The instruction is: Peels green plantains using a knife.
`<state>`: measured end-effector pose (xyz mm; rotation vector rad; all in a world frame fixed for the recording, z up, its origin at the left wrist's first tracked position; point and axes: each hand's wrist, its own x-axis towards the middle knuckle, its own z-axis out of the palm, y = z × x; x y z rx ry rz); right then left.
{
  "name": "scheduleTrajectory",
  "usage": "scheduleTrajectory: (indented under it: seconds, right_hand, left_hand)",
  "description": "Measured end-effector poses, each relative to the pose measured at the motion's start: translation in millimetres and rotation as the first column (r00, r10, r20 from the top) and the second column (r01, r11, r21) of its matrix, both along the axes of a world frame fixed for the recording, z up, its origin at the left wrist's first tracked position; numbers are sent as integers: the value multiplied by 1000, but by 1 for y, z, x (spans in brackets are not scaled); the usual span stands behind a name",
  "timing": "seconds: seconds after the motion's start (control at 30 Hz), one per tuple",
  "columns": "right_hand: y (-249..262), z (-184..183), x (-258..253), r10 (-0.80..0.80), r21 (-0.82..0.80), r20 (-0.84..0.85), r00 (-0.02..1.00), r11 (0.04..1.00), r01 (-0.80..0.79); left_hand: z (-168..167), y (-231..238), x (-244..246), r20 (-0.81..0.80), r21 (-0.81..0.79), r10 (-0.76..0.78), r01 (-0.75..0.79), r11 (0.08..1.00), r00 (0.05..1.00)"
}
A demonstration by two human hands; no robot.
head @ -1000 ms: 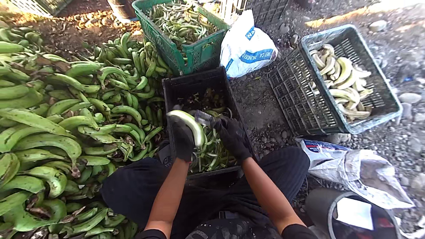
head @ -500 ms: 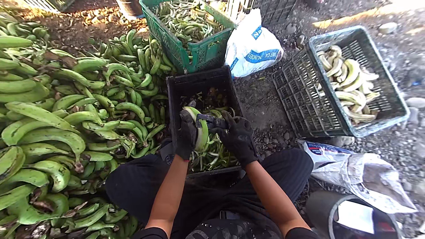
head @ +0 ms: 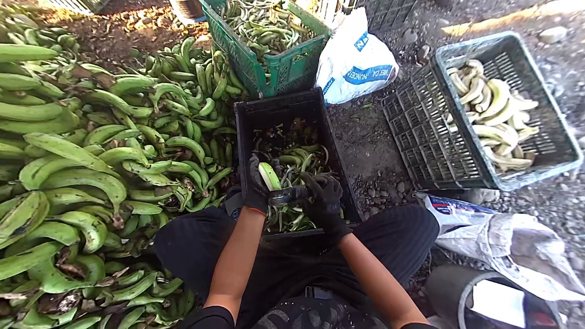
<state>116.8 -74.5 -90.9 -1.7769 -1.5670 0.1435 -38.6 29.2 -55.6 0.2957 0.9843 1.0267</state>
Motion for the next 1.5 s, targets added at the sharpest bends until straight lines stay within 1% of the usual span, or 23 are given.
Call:
scheduleTrajectory:
  seconds: [0.07,0.13,0.2,0.23,0.3,0.47,0.53,0.57,0.63,0.7,0.73,0.77,0.83,0.9,1.0,1.03,1.1,1.17,1.23,1.33,1.37,1.43,1.5]
  right_hand:
    - [-3,-8,-4,-16,125,31,999,992,12]
    - [-1,1,-5,-46,105,17,999,993,44]
    - [4,21,-4,-71,-104,-51,996,992,66]
    - [8,30,-2,-78,-258,-98,992,965,50]
    - [15,35,3,-68,-363,-144,987,932,11]
    - [11,24,1,-37,-139,27,999,989,40]
    - [14,31,3,-65,-285,-30,997,957,53]
    - [19,38,6,-84,-430,-122,989,903,24]
    - [30,42,17,-114,-542,-311,944,837,-78]
    - [34,47,30,-97,-558,-442,892,808,-189]
    - [33,50,34,-87,-539,-481,872,815,-215]
    - [31,50,36,-82,-497,-501,862,843,-209]
    - [28,44,34,-80,-392,-488,869,910,-136]
    - [22,29,32,-9,-306,-373,928,945,-114]
    - [1,14,28,152,-98,-140,978,981,-167]
    - [-5,12,26,186,-2,-103,977,982,-187]
    - [-9,13,25,194,47,-70,978,980,-191]
    - [-9,17,26,187,-2,-37,982,982,-187]
    - [-7,26,22,149,-115,-46,988,981,-153]
    - [10,43,15,21,-445,-246,969,886,-132]
    - [18,43,15,-18,-471,-330,944,869,-148]
    - [27,45,18,-76,-479,-468,880,859,-180]
    - [29,59,25,-127,-519,-540,832,829,-210]
  left_hand:
    - [0,-3,-1,81,-82,46,-39,996,996]
    - [-2,-3,-2,137,-55,19,-11,998,990]
    - [-4,-2,-2,85,50,-65,61,997,994]
    - [-2,-2,0,-18,109,-105,107,988,994]
    - [3,-6,1,-205,165,-147,182,969,968]
    - [3,-7,-4,-370,164,-165,239,957,915]
    - [4,-8,-3,-548,202,-186,345,916,815]
    - [8,-9,-2,-667,233,-200,456,859,718]
    - [18,-10,9,-848,292,-157,693,660,507]
    - [30,-12,15,-938,224,-145,867,444,316]
    - [31,-13,18,-925,218,-193,875,433,326]
    - [29,-14,18,-870,263,-258,837,479,421]
    - [25,-12,16,-619,356,-358,655,666,699]
    - [18,-7,4,-315,360,-358,460,812,879]
    - [19,-7,-12,-26,275,-328,322,906,944]
    - [19,-5,-13,89,256,-353,321,912,931]
    - [16,-3,-14,194,224,-380,336,915,905]
    - [14,-5,-12,118,192,-365,339,921,924]
    - [13,-8,-9,-87,179,-327,338,924,941]
    - [5,-14,-2,-508,328,-227,431,841,831]
    - [5,-15,3,-585,392,-180,470,791,790]
    - [17,-17,10,-657,455,-163,559,693,736]
    - [34,-21,15,-663,423,-238,618,663,710]
